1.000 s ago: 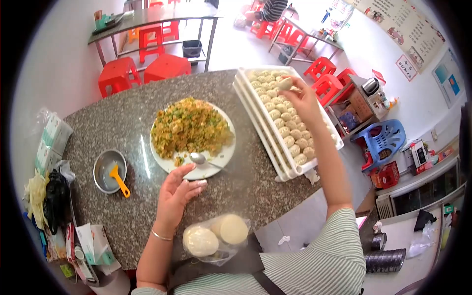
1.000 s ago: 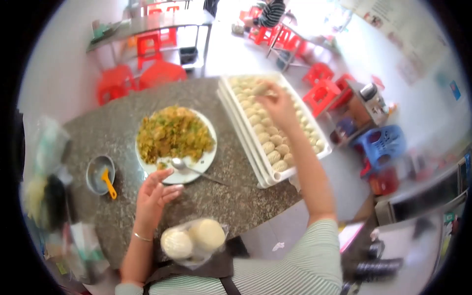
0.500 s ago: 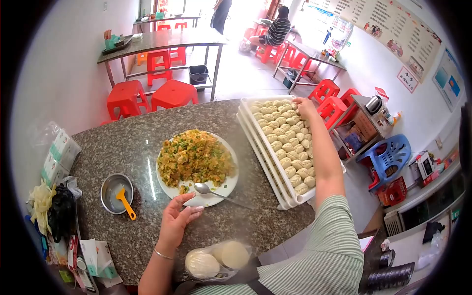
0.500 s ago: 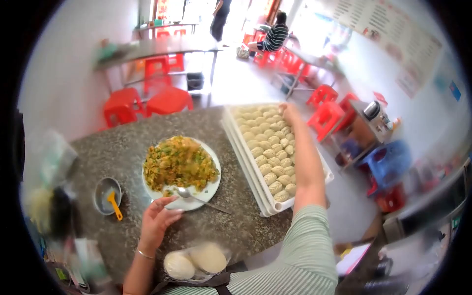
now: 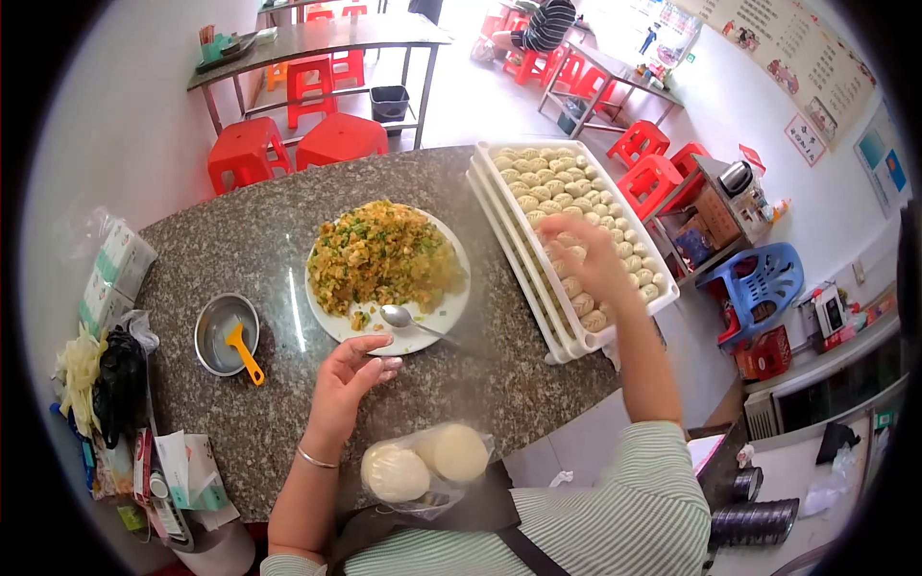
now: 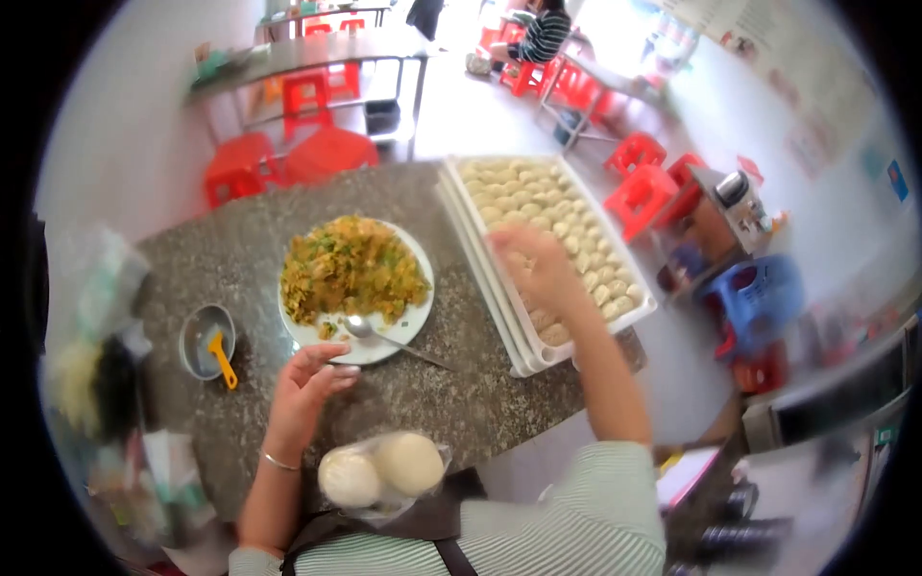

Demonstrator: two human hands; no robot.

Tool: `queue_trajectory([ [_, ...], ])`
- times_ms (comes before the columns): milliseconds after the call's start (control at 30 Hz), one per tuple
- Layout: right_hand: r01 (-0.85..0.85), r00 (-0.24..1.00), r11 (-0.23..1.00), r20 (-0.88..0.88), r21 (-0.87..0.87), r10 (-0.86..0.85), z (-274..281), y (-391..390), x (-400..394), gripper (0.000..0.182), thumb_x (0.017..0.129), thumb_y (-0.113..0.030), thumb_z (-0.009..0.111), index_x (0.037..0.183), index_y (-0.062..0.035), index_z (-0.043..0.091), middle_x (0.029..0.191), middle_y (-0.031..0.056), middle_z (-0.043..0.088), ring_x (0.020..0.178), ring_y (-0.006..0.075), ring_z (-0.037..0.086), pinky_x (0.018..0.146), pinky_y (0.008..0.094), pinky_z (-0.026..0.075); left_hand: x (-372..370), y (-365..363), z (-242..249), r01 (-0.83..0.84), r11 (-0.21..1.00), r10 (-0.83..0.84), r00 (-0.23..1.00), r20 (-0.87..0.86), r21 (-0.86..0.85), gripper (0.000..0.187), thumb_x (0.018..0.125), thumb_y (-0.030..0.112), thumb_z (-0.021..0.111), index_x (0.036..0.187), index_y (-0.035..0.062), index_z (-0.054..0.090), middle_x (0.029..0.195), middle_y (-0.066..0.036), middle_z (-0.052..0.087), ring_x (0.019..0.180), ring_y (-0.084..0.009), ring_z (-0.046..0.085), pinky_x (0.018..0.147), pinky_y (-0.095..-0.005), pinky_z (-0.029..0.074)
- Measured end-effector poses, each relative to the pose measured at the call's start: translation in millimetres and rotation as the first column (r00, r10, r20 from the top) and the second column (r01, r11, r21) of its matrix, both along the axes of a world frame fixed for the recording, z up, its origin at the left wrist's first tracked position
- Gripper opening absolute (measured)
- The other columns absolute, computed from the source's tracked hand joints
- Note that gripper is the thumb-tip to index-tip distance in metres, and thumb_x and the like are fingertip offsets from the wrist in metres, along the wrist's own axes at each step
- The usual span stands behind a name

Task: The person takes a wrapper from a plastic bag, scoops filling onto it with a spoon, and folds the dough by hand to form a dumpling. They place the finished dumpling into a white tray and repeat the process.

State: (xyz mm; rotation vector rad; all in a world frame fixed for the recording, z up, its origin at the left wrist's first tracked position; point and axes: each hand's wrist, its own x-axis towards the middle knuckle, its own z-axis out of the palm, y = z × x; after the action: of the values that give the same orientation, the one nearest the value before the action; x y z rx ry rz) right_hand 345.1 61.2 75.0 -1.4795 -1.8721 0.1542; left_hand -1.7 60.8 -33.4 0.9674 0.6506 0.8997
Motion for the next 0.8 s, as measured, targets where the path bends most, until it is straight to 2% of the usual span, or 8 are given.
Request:
queue_trajectory([
  [133, -0.146, 0.974, 0.971, -0.201, -0.189, 0.108, -21.6, -83.2, -51.0, 0.019, 0.085, -0.005, 0.064, 0.104, -0.0029, 0.068, 0.099, 0.0112, 0.069, 0.098, 0.0211, 0.064, 0.088, 0.0325, 0.048, 1.2, -3.6, 4.8, 0.039, 0.997, -0.036, 0.998, -0.055, 0.063, 0.028, 0.093, 0.007, 0.058, 0.119, -0.0018, 0.057, 0.114, -0.009, 0.063, 0.102, -0.0179, 0.064, 0.085, -0.0287, 0.053],
  [233, 0.15, 0.943, 0.989, -0.3, -0.008, -0.146, -49.4, -120.6, -39.5, 0.014, 0.089, -0.007, 0.062, 0.1, 0.0002, 0.068, 0.093, 0.0094, 0.068, 0.091, 0.0182, 0.063, 0.084, 0.0296, 0.047, -1.9, -5.6, 9.0, 0.007, 0.996, -0.002, 0.998, -0.056, 0.087, 0.028, 0.092, 0.006, 0.06, 0.118, -0.0018, 0.058, 0.115, -0.009, 0.064, 0.101, -0.0174, 0.064, 0.084, -0.0282, 0.053],
  [300, 0.495, 0.68, 0.865, -0.656, 0.08, -0.329, -71.5, -139.5, -21.3, 0.013, 0.092, -0.009, 0.06, 0.099, -0.0007, 0.068, 0.088, 0.0047, 0.067, 0.082, 0.0146, 0.061, 0.074, 0.0279, 0.047, -6.1, -12.6, 17.7, -0.038, 0.988, 0.049, 0.996, -0.07, 0.15, 0.028, 0.091, 0.006, 0.06, 0.118, -0.0014, 0.059, 0.116, -0.008, 0.064, 0.1, -0.0164, 0.064, 0.085, -0.0284, 0.052],
  [367, 0.542, 0.723, 0.828, -0.583, 0.147, -0.37, -84.6, -149.3, -19.3, 0.017, 0.096, -0.012, 0.056, 0.094, 0.0011, 0.067, 0.083, 0.002, 0.063, 0.077, 0.0113, 0.055, 0.071, 0.0256, 0.044, -13.8, -21.0, 20.0, -0.032, 0.984, 0.052, 0.993, -0.107, 0.175, 0.028, 0.091, 0.006, 0.06, 0.118, -0.001, 0.059, 0.115, -0.008, 0.064, 0.1, -0.0157, 0.064, 0.085, -0.0284, 0.052],
  [500, 0.308, 0.722, 0.951, -0.645, -0.025, -0.251, -102.8, -136.8, -63.1, 0.02, 0.098, -0.008, 0.051, 0.096, 0.0012, 0.069, 0.084, 0.0045, 0.064, 0.076, 0.0113, 0.057, 0.071, 0.0256, 0.047, -52.9, -48.7, 5.8, -0.07, 0.975, 0.105, 0.981, -0.164, 0.21, 0.029, 0.091, 0.009, 0.063, 0.119, 0.002, 0.058, 0.109, -0.006, 0.065, 0.099, -0.0143, 0.064, 0.087, -0.0281, 0.051],
  [633, -0.027, 0.839, 0.999, -0.542, 0.034, 0.041, -148.4, -103.0, -68.5, 0.019, 0.097, -0.008, 0.052, 0.107, 0.0024, 0.064, 0.087, 0.0034, 0.062, 0.075, 0.0108, 0.054, 0.066, 0.0236, 0.046, -98.9, -117.3, 23.9, -0.358, 0.897, 0.407, 0.897, -0.17, 0.258, 0.029, 0.093, 0.016, 0.063, 0.118, 0.0033, 0.058, 0.112, -0.005, 0.063, 0.1, -0.0124, 0.062, 0.086, -0.0274, 0.051],
  [733, -0.23, 0.836, 0.971, -0.524, -0.067, 0.161, -148.1, -97.9, -80.1, 0.022, 0.097, -0.013, 0.056, 0.112, -0.0008, 0.066, 0.09, 0.0071, 0.064, 0.077, 0.0139, 0.055, 0.071, 0.0264, 0.047, -130.2, -189.3, 49.2, -0.681, 0.704, 0.709, 0.689, -0.15, 0.201, 0.029, 0.093, 0.008, 0.061, 0.121, 0.0033, 0.057, 0.117, -0.008, 0.063, 0.101, -0.0164, 0.065, 0.089, -0.0304, 0.052],
  [800, -0.305, 0.838, 0.944, -0.506, -0.122, 0.205, -149.1, -92.9, -87.6, 0.023, 0.095, -0.016, 0.06, 0.114, -0.0034, 0.067, 0.092, 0.0124, 0.068, 0.081, 0.0188, 0.06, 0.074, 0.0299, 0.049, -163.6, -254.3, 60.8, -0.898, 0.333, 0.925, 0.37, 0.084, 0.288, 0.031, 0.094, 0.012, 0.06, 0.123, 0.0027, 0.055, 0.123, -0.01, 0.06, 0.109, -0.0212, 0.062, 0.095, -0.0334, 0.05],
])
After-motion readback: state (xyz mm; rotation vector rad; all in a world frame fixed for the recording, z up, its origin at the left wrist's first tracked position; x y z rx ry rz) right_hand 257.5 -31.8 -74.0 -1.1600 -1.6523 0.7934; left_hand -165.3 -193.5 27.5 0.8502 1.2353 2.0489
